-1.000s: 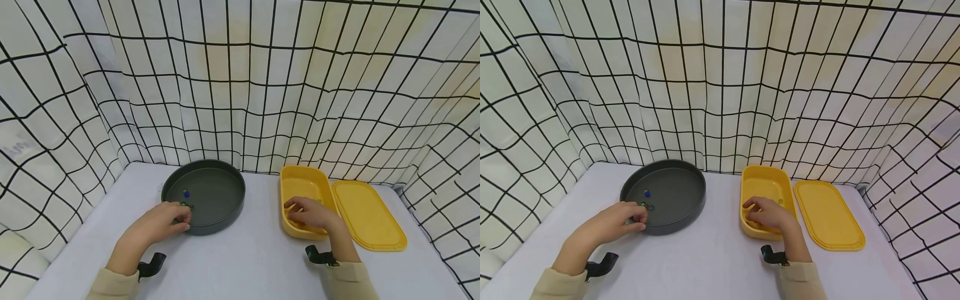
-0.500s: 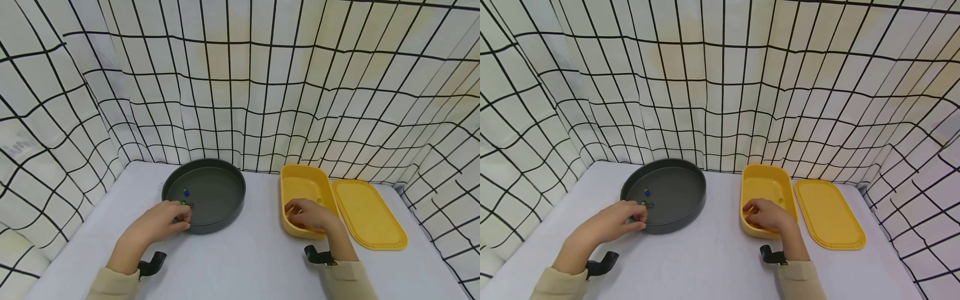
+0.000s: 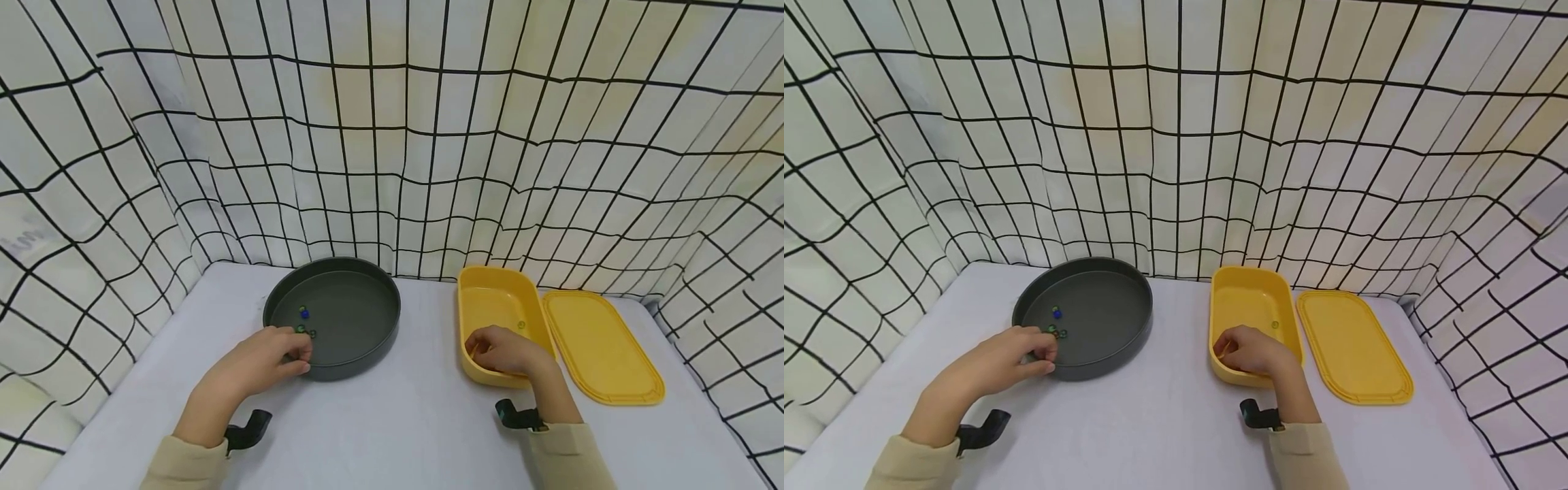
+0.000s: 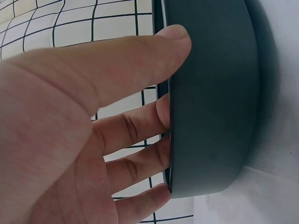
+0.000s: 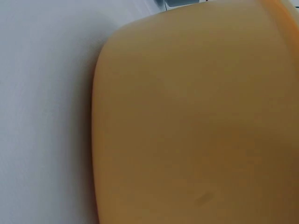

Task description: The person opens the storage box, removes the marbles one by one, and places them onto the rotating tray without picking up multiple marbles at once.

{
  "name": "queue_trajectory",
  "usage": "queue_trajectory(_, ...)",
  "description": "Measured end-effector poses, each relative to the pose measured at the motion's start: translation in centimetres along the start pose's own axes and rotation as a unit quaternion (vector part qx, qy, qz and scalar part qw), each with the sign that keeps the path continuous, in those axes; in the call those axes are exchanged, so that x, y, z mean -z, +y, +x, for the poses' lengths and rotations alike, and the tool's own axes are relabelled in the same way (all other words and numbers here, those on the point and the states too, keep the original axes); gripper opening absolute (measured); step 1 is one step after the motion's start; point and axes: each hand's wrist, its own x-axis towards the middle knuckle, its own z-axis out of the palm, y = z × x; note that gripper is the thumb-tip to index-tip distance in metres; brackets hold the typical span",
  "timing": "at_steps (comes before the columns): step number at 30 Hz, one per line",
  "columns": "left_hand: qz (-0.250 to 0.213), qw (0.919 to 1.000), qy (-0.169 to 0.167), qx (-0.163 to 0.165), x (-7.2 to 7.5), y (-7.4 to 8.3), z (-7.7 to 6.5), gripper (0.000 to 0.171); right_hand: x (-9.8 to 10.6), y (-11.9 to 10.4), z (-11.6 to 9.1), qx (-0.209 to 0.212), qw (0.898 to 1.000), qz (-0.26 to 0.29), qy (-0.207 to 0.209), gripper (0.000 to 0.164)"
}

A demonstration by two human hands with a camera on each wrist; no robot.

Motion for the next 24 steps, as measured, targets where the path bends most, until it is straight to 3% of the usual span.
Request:
queue_trajectory(6,0.0,1.0,-0.003,0.003,0.14,0.15,-0.04,0.021,-0.14,-0.07,-0.04,0.016,1.0,-0.007,-0.003,0.013)
queue_trajectory(14,0.0,0.9999,-0.006,0.009,0.21,0.25,-0.04,0.021,-0.45,-0.63,-0.1,-0.009,1.0,-0.014,0.006,0.015)
queue_trajectory(24,-0.001,0.9999,-0.007,0.01,0.1,0.15,-0.16,0.021,-0.51,-0.8,-0.07,0.003,0.999,-0.033,0.011,0.014)
